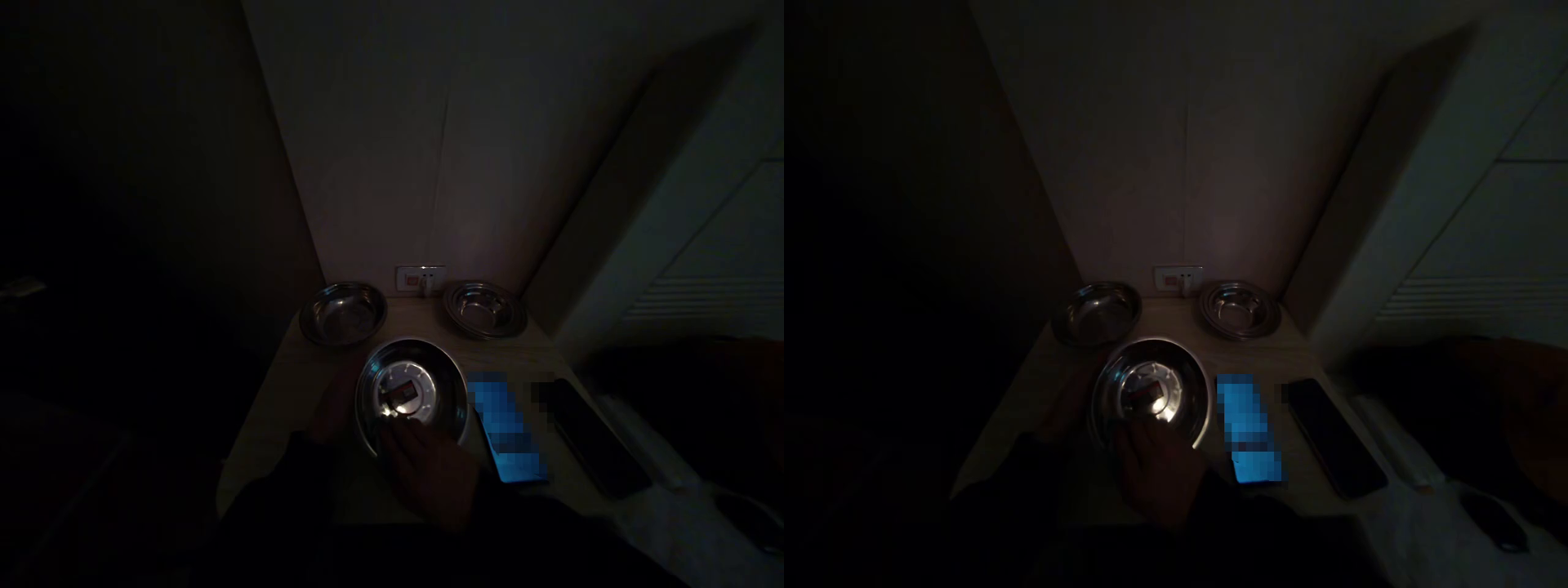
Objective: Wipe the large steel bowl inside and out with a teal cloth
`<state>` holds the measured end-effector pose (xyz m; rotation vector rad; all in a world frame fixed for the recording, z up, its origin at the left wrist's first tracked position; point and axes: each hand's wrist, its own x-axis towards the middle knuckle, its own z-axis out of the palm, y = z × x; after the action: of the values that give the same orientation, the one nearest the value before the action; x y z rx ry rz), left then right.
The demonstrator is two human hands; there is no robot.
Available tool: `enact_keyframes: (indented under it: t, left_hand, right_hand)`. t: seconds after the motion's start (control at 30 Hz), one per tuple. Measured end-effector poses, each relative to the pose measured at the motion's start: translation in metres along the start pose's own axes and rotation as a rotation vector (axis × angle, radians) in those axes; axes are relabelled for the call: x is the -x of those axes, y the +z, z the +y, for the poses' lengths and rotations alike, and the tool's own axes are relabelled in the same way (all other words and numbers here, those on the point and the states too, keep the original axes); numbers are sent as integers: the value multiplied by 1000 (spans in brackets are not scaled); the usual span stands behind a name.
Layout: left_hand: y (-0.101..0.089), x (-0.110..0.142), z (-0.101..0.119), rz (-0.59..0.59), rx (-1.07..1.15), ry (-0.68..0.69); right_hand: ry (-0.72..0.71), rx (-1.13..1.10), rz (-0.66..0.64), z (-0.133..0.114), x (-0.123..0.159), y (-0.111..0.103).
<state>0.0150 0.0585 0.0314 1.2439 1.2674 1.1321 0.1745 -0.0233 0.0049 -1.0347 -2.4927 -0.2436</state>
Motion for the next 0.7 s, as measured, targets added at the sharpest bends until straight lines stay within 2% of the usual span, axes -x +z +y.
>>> enact_keyframes:
  t: [0.13,0.2,0.3,0.37,0.5,0.6,0.7]
  left_hand:
    - [-10,26,5,81,-98,-31]
    - [-14,39,3,118,-172,-60]
    - [-15,53,-4,66,-190,-103]
    - [-11,56,-12,45,-185,-72]
    - [-3,54,-27,158,-271,25]
    - [-2,54,-34,215,-335,58]
    - [0,54,-36,228,-343,90]
  right_hand:
    - [53,-33,-58,2,-5,1]
    - [65,-23,-45,2,-6,4]
    - [72,2,-7,-1,-5,9]
    - [73,6,-3,-3,-3,12]
    - [64,-20,-2,-5,0,13]
    - [56,-51,-59,4,5,2]
    - [25,-59,-211,24,10,-20]
